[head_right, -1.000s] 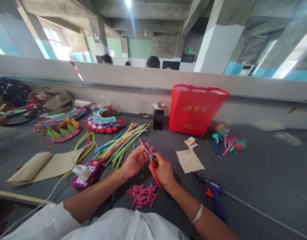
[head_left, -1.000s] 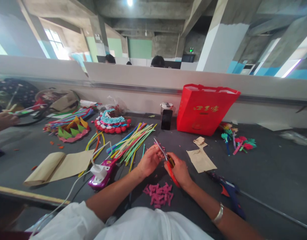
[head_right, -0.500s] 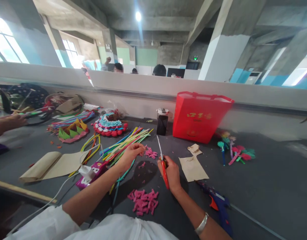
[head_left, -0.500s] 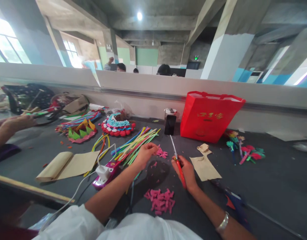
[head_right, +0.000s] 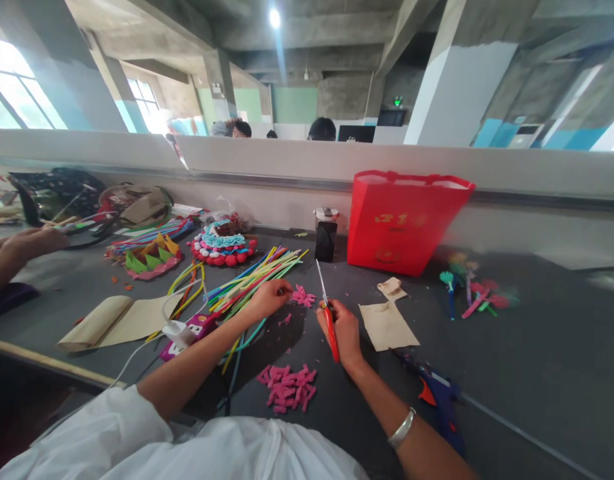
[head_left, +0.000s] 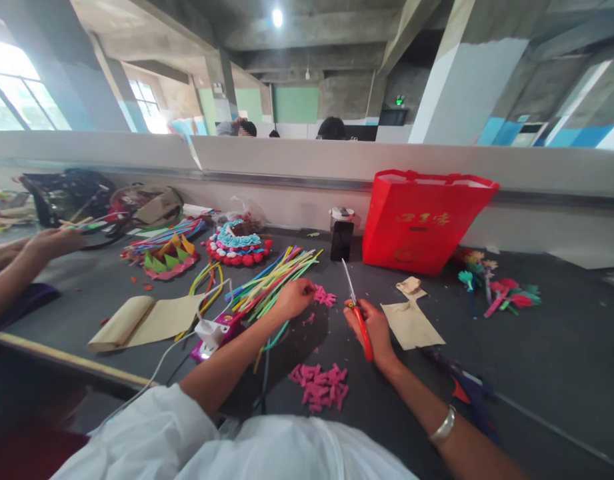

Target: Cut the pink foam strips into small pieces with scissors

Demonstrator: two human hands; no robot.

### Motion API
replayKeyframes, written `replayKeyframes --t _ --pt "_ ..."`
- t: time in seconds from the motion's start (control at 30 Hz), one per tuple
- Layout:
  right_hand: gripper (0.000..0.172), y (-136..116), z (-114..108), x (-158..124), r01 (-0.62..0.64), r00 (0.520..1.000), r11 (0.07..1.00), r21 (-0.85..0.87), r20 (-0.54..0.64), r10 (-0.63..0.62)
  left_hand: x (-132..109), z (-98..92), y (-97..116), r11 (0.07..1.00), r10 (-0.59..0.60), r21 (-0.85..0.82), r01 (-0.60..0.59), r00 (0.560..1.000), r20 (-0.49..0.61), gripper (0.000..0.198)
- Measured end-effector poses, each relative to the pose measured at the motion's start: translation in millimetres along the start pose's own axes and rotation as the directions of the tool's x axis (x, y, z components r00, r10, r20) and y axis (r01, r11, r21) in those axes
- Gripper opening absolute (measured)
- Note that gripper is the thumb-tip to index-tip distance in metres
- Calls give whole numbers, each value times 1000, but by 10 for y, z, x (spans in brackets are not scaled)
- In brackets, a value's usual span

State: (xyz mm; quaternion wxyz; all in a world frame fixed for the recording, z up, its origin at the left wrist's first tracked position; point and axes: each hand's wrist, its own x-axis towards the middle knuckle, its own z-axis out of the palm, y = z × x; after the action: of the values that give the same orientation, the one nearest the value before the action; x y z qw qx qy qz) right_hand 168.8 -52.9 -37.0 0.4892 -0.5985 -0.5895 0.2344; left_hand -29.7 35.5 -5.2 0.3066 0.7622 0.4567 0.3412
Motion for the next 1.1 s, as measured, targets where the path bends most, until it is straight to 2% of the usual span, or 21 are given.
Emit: replayKeyframes --t 0.1,0.17,0.23,0.33,0.4,0.5,0.57,0.77,0.9,1.1 --pt "30 -4 -4 8 -6 1000 1000 4 1 6 -195 -115 111 999 30 19 -32 997 68 11" --pt "29 -20 -9 10 -7 1000 1000 1 3 7 -368 -145 200 996 76 31 -82 983 169 11" --pt "28 -39 -14 10 -4 1000 1000 -8 7 4 -551 -126 286 988 124 46 -145 944 305 12" --pt "27 -57 -13 9 9 1000 999 -32 11 -8 -780 -34 372 975 140 95 -201 885 444 10" --pt "27 -60 -12 9 24 1000 998 -49 13 -24 -875 41 385 964 127 157 -216 889 441 7" --pt "26 -59 -13 9 46 999 997 -66 18 -45 -947 129 363 960 81 229 -161 943 322 5" --pt "26 -56 -13 6 53 998 996 -72 19 -52 -970 163 351 961 43 251 -116 959 280 7" --pt "26 -49 2 0 58 998 995 -84 23 -56 -950 142 404 944 -66 323 -66 922 381 11" --pt "26 -56 13 -1 65 998 994 -93 32 -62 -868 56 423 970 -118 243 15 903 413 8" --pt "27 -59 13 -9 67 997 994 -89 39 -64 -764 -10 358 996 -72 71 49 932 355 13"
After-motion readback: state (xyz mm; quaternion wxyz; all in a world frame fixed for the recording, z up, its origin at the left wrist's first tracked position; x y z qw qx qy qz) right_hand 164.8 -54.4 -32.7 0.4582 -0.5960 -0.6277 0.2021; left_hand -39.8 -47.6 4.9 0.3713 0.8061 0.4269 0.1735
